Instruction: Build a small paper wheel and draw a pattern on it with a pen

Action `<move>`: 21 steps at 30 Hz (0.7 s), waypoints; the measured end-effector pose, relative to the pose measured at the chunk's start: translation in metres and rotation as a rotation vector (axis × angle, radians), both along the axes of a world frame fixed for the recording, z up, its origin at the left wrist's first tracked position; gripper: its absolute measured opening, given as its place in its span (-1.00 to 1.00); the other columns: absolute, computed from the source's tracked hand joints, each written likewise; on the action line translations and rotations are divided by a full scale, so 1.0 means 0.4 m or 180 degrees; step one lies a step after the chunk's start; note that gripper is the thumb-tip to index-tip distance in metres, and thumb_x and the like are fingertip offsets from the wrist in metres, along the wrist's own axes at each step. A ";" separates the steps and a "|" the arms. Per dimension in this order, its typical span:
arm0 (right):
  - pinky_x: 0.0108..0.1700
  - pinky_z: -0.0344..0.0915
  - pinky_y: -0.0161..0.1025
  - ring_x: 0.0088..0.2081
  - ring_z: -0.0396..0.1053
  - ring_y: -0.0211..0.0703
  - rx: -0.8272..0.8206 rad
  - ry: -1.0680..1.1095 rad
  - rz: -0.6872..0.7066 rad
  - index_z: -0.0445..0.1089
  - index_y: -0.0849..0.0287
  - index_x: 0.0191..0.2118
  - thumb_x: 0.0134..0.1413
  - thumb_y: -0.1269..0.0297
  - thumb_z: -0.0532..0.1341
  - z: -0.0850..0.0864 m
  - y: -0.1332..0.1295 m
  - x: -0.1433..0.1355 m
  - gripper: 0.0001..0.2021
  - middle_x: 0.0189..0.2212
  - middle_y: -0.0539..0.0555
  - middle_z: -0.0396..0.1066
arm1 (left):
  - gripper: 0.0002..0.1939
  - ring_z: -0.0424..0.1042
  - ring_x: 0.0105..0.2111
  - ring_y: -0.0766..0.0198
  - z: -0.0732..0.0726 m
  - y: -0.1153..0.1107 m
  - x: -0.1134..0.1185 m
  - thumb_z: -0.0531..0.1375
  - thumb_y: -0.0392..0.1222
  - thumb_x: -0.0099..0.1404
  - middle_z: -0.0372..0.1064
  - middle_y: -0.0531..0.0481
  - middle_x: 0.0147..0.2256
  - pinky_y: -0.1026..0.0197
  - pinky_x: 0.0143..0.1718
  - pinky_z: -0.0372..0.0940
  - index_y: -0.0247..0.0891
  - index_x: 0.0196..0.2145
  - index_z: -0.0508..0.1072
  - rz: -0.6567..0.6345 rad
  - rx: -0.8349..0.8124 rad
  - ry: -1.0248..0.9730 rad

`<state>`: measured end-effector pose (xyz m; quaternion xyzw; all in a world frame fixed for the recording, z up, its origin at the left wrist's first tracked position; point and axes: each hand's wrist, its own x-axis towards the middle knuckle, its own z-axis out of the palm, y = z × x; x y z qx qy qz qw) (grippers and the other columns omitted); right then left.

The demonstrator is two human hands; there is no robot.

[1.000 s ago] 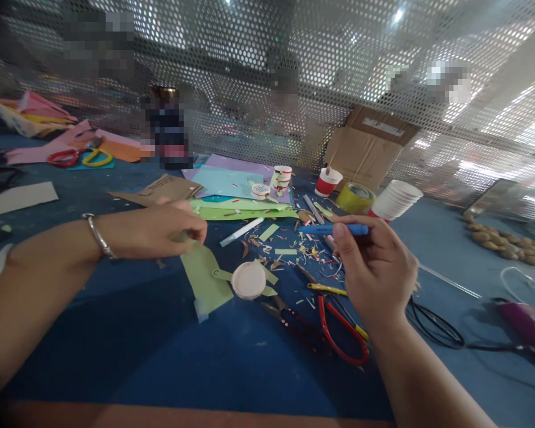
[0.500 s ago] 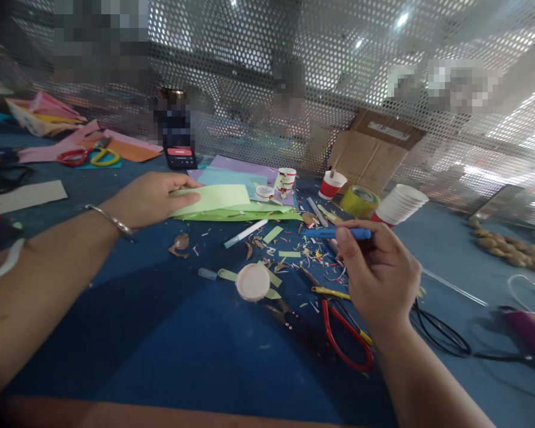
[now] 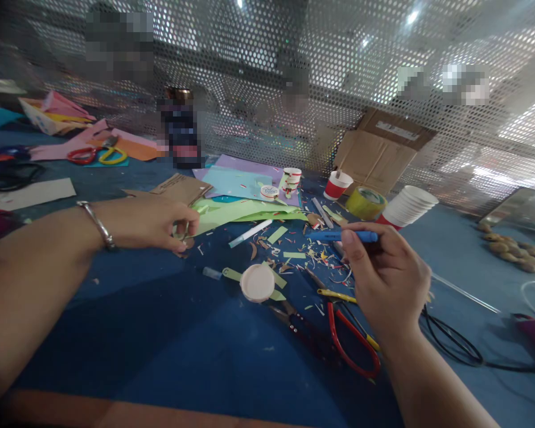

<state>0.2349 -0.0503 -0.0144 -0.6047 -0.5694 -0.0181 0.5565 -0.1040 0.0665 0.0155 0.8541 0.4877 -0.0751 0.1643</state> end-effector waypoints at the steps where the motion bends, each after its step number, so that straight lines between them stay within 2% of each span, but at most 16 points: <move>1: -0.44 0.35 -0.36 -0.51 0.44 -0.34 0.0004 0.0008 -0.0016 0.57 0.10 -0.19 0.14 0.15 0.37 -0.001 0.000 0.000 -0.82 -0.44 -0.03 0.53 | -0.88 0.45 -0.41 0.23 -0.002 0.002 0.003 0.31 -0.19 0.07 0.56 -0.01 -0.34 0.27 -0.45 0.08 -0.18 -0.36 0.52 0.0000 -0.0054 -0.0029; 7: -0.45 0.33 -0.37 -0.52 0.42 -0.35 0.0043 -0.0040 -0.0040 0.58 0.09 -0.20 0.14 0.15 0.37 0.002 -0.001 -0.002 -0.83 -0.51 -0.07 0.49 | -0.94 0.40 -0.46 0.25 -0.007 0.016 0.006 0.27 -0.20 0.13 0.51 0.00 -0.44 0.25 -0.46 0.14 -0.21 -0.45 0.46 -0.0209 0.0065 -0.0391; 10: -0.47 0.33 -0.40 -0.53 0.40 -0.38 0.0069 0.0054 0.0049 0.58 0.09 -0.21 0.13 0.16 0.38 0.005 -0.001 -0.006 -0.84 -0.50 -0.08 0.48 | -0.87 0.40 -0.45 0.27 -0.008 0.015 0.023 0.27 -0.11 0.20 0.50 -0.01 -0.41 0.24 -0.42 0.19 -0.21 -0.38 0.51 -0.0330 0.0221 -0.1072; 12: -0.47 0.33 -0.40 -0.53 0.40 -0.39 0.0076 0.0050 0.0069 0.57 0.09 -0.22 0.13 0.16 0.37 0.006 -0.001 -0.007 -0.85 -0.49 -0.08 0.49 | -0.78 0.41 -0.44 0.27 -0.015 0.003 0.051 0.30 -0.01 0.20 0.50 -0.02 -0.41 0.24 -0.40 0.23 -0.22 -0.33 0.53 -0.0191 0.0151 -0.1705; 15: -0.46 0.33 -0.38 -0.53 0.40 -0.37 0.0051 -0.0043 0.0041 0.57 0.08 -0.22 0.15 0.15 0.36 0.007 -0.001 -0.007 -0.85 -0.49 -0.08 0.48 | -0.71 0.44 -0.43 0.30 -0.036 -0.031 0.110 0.36 0.03 0.15 0.54 -0.01 -0.40 0.24 -0.35 0.31 -0.26 -0.32 0.51 0.0080 -0.0784 -0.2752; 16: -0.46 0.33 -0.36 -0.52 0.40 -0.36 0.0029 -0.0069 0.0036 0.57 0.07 -0.21 0.16 0.14 0.35 0.007 -0.002 -0.007 -0.85 -0.48 -0.08 0.48 | -0.71 0.44 -0.44 0.32 -0.044 -0.045 0.130 0.37 0.02 0.15 0.55 -0.01 -0.38 0.24 -0.35 0.33 -0.26 -0.32 0.52 0.0089 -0.1034 -0.2917; 19: -0.45 0.33 -0.33 -0.51 0.42 -0.33 -0.0022 -0.0138 0.0012 0.57 0.06 -0.19 0.16 0.13 0.34 0.005 -0.003 -0.006 -0.83 -0.47 -0.07 0.50 | -0.78 0.48 -0.35 0.30 -0.067 -0.087 0.181 0.36 -0.06 0.18 0.58 0.00 -0.35 0.25 -0.28 0.33 -0.26 -0.31 0.59 -0.0072 -0.1092 -0.2798; 21: -0.44 0.32 -0.31 -0.51 0.42 -0.32 -0.0067 -0.0179 -0.0002 0.57 0.06 -0.18 0.17 0.11 0.34 0.006 -0.004 -0.007 -0.82 -0.47 -0.07 0.51 | -0.82 0.47 -0.36 0.30 -0.077 -0.107 0.201 0.34 -0.07 0.22 0.57 0.03 -0.36 0.27 -0.32 0.30 -0.24 -0.31 0.61 -0.0185 -0.1003 -0.2610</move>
